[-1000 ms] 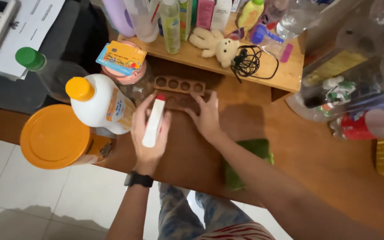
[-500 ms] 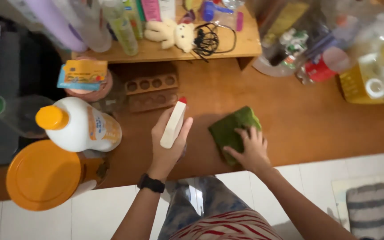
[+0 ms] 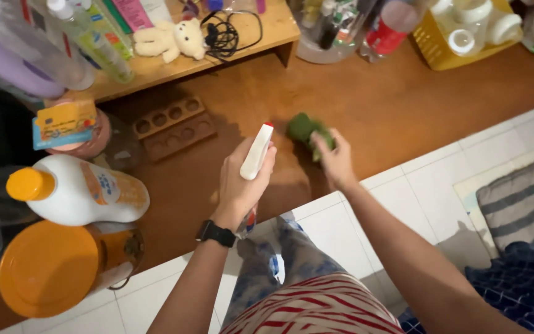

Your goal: Wiping a wooden holder and a cabinet surface with a cloth and spray.

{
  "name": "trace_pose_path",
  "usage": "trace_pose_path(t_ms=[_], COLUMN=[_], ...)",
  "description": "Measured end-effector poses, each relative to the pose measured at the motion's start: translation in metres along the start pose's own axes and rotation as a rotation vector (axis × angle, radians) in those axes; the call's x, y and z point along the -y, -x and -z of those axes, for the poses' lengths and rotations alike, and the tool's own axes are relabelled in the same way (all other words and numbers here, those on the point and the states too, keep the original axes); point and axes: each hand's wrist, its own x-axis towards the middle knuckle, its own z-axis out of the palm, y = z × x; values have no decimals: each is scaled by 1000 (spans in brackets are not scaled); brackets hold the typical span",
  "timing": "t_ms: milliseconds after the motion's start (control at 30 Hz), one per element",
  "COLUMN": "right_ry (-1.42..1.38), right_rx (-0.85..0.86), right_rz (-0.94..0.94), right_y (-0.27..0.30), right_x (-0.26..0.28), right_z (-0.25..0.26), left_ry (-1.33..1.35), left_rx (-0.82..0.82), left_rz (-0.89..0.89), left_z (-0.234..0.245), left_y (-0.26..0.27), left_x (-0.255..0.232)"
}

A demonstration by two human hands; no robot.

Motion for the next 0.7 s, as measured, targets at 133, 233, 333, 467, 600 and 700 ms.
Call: trace_pose_path(t_ms=[133, 233, 333, 467, 600, 700], right_ry=[-871, -1340, -1561, -1816, -1691, -1575], right_rx=[140, 352, 368, 379, 440, 559], right_rz=[-379, -381, -257, -205, -63, 1], right_y=[9, 18, 13, 2, -12, -18], right_x=[94, 120, 98, 93, 123, 134], right_z=[45, 66, 77, 87, 106, 123], left_ry=[-51, -8, -10, 5, 56, 69], left_rx=[0, 22, 80, 93, 102, 84], left_rz=[-150, -129, -96, -256, -303, -380], left_z=[-9, -14, -21, -34, -44, -55], left_y=[1, -2, -5, -8, -14, -21], left_x=[-19, -51, -79, -96, -106, -102])
